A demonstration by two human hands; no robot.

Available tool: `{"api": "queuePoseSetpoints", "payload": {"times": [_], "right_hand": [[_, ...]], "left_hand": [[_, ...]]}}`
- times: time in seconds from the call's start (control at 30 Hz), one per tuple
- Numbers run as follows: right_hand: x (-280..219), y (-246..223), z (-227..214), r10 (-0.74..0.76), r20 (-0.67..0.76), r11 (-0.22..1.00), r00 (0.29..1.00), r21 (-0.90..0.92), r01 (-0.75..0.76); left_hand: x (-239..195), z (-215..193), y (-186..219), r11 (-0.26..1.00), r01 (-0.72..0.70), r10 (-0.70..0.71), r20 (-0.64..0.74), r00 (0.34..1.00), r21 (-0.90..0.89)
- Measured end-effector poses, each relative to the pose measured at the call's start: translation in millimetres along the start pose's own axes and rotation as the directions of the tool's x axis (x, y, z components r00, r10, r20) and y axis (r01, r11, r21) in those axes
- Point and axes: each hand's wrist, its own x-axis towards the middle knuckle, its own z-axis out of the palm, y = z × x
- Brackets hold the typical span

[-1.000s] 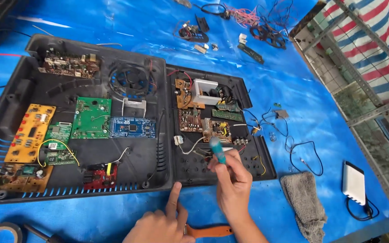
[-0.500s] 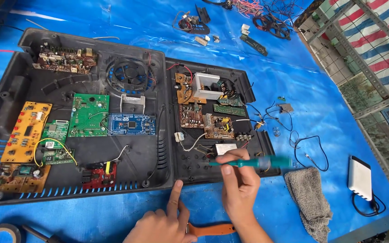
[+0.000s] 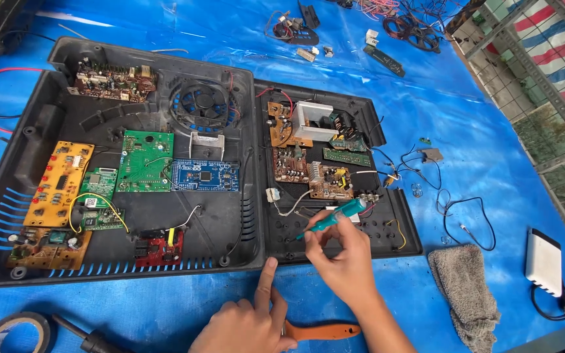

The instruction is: The person uses a test pen to probe points on the circuit boards inside an open electronic device. They repeatedly touch the pen to various components while a multimeter is connected to the device.

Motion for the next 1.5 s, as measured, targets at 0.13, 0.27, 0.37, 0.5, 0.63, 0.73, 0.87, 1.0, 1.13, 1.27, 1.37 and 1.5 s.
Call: {"api": "queuePoseSetpoints", "payload": {"times": [0.13,0.27,0.37,0.5,0.63,0.73,0.87,1.0,1.13,1.27,1.37,1.5], "right_hand": [[0,5,1,0.008,0.021,1.000,1.000,0.019,-0.009],[0,6,-1,0.052,0.049,0.999,0.997,-0.018,-0.051],[4,-5,-5,0.058,0.081,0.998,0.995,0.015,-0.060],[-2,15,-5,0.136,0.083,0.986,0.987,0.083,-0.143],[2,2,-5,0.172,0.044,0.985,0.984,-0.010,-0.172],[7,-7,-5,0.032,0.088,0.999,0.996,0.013,-0.033],[3,6,-4,0.024,0.120,0.997,0.992,0.075,-0.033],[6,4,-1,0.031,0.080,0.997,0.996,0.070,-0.037],[4,8,2,0.045,0.082,0.978,0.996,0.201,-0.060],[7,-4,1,-0.020,0.058,0.991,0.998,0.134,0.012],[5,-1,1,-0.002,0.047,0.992,0.999,0.123,-0.003],[-2,14,4,0.021,-0.059,0.998,0.998,0.054,-0.018]], "left_hand": [[1,3,0,1.000,0.004,-0.004,-0.015,1.000,-0.003],[1,1,0,1.000,-0.026,0.026,0.019,0.999,0.012],[1,0,0,0.999,-0.041,0.040,0.028,0.999,0.025],[2,0,1,0.999,-0.050,0.049,0.055,0.997,0.019],[2,-2,1,0.998,-0.055,0.055,0.057,0.997,-0.006],[2,-2,2,0.998,-0.035,0.035,0.019,0.999,0.046],[2,-1,2,0.999,-0.045,0.044,0.050,0.998,0.019],[2,0,4,0.998,-0.027,0.026,0.014,1.000,0.065],[1,2,5,0.998,-0.025,0.024,0.013,1.000,0.050],[2,0,4,0.999,-0.016,0.016,0.012,1.000,0.046],[2,0,4,0.999,-0.026,0.026,0.017,1.000,0.044],[1,0,4,0.998,-0.028,0.027,0.007,1.000,0.053]]}}
